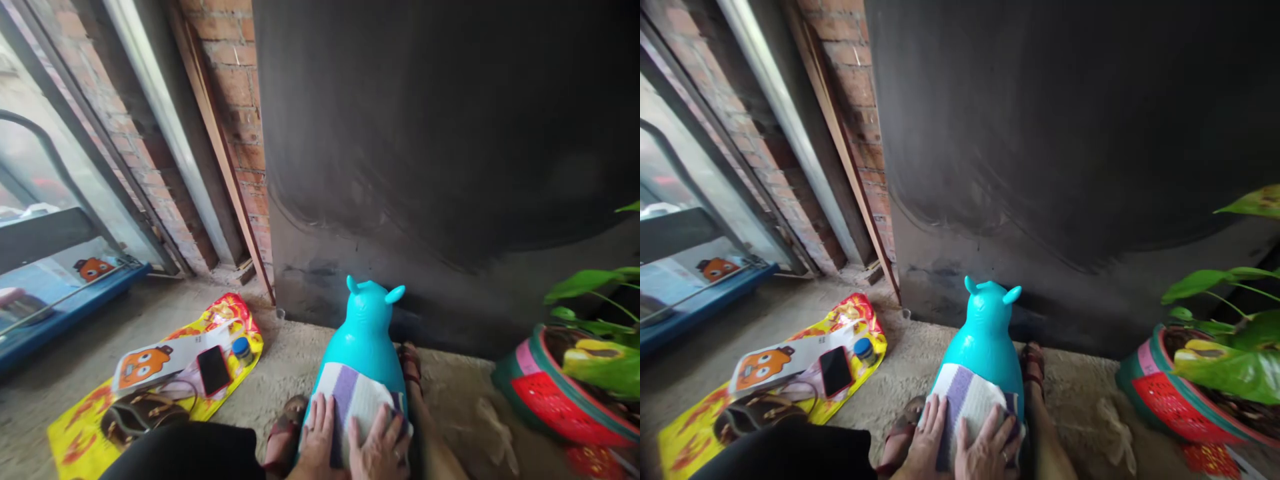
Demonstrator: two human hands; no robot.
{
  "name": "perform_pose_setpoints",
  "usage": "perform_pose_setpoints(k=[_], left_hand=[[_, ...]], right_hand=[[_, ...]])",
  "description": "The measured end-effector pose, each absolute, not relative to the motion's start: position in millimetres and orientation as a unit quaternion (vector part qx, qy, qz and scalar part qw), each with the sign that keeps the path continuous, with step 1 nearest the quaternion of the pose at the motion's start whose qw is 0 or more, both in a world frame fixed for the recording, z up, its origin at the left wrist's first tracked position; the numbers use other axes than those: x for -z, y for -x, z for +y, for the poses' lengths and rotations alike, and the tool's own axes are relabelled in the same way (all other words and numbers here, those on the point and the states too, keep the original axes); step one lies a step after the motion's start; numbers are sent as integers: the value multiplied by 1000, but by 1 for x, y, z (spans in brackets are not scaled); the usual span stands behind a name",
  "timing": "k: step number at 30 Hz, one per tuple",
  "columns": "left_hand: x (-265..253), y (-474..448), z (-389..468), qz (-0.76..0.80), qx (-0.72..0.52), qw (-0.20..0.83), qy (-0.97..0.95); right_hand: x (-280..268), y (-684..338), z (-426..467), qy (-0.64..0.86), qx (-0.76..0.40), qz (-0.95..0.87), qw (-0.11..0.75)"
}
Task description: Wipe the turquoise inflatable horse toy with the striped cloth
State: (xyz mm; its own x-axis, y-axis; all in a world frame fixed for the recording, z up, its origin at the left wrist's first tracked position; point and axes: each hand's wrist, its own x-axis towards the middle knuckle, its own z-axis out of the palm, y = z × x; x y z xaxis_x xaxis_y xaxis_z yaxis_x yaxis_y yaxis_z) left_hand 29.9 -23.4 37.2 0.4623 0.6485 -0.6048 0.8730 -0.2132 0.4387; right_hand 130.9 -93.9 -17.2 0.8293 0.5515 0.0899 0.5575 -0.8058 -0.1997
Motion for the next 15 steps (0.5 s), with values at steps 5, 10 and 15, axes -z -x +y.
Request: perform_pose_setpoints(k=[5, 10, 15], left_hand=[[-50, -60, -1, 502, 132, 392, -759], [-60, -95, 24, 493, 84, 383, -777], [-64, -87, 19, 480, 98, 376, -786]], right_hand=[[-8, -179, -44, 932, -23, -335, 139], [-22, -222, -10, 923, -54, -347, 160], [-2, -215, -30, 924, -42, -345, 159]])
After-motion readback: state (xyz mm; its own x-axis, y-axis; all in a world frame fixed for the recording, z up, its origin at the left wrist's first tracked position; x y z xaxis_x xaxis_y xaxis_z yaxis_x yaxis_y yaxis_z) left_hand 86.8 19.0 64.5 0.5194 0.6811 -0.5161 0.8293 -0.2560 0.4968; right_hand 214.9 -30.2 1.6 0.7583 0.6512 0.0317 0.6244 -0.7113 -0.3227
